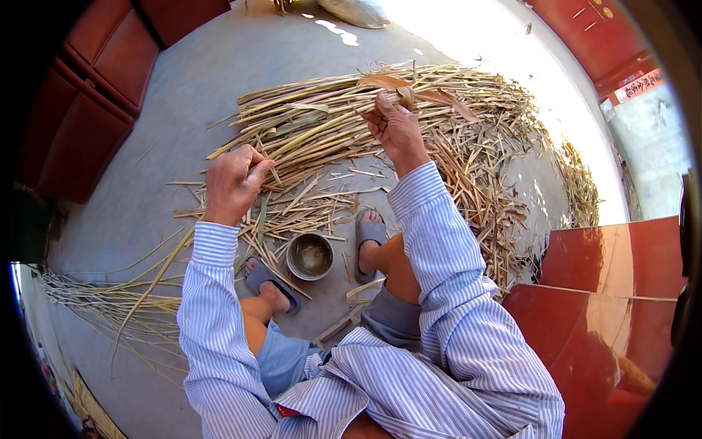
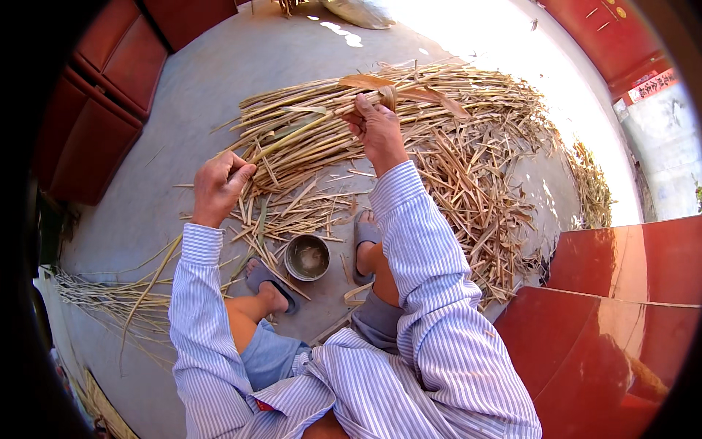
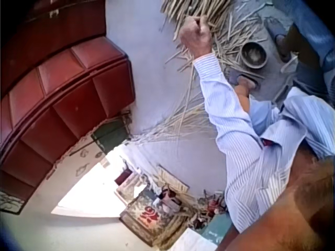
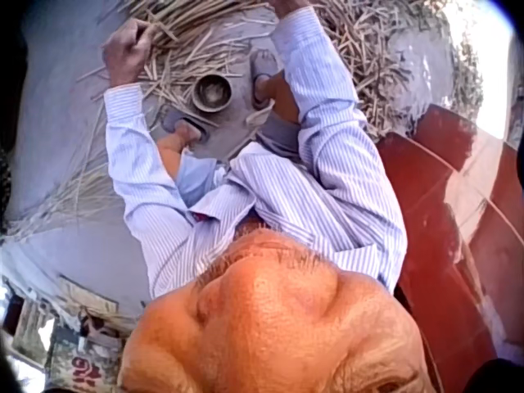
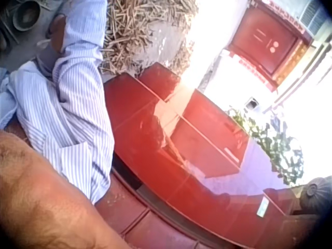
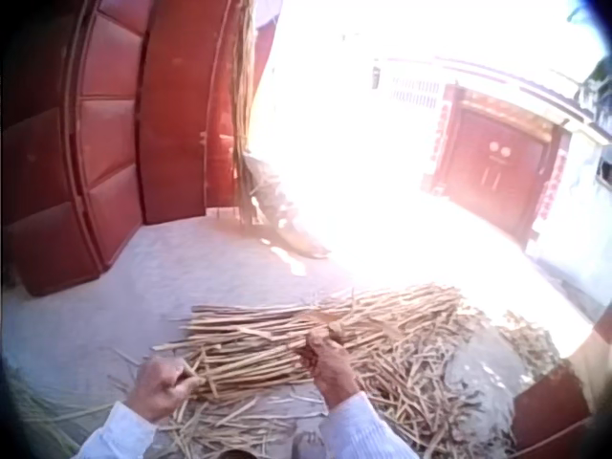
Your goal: The person sits on the floor and repeatedly strips dried plant stalks by hand, separating the fibrous strands from the core. The person places the processed strands into a pile and discards the cores.
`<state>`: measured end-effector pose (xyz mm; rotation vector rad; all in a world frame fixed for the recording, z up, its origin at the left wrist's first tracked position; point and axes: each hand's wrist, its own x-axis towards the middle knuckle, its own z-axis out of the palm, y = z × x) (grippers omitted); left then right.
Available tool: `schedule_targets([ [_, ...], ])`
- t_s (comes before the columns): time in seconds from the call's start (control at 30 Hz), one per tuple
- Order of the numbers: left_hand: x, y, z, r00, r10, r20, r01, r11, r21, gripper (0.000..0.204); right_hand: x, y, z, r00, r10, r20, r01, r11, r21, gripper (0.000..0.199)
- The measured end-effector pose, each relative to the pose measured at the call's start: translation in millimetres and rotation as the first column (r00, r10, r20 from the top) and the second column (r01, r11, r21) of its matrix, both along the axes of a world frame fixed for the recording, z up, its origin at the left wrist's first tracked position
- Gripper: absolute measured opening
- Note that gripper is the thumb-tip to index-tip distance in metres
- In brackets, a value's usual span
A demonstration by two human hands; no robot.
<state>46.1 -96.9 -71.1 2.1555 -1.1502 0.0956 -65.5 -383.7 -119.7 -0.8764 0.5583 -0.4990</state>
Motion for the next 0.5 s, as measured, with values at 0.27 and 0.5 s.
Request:
schedule_targets([
  [0.27, -1, 16, 20, 0.937, 0.002, 0.350, -0.038, 0.995, 0.096, 0.021, -1, -33, -13, 0.954, -0.298, -0.045, 0.300, 0.952, 0.066, 0.019],
  [0.5, 7, 39, 19, 0.951, -0.035, 0.306, -0.021, 0.984, 0.177, 0.022, -34, -75, -32, 0.926, -0.366, -0.092, 0.377, 0.912, 0.164, 0.017],
])
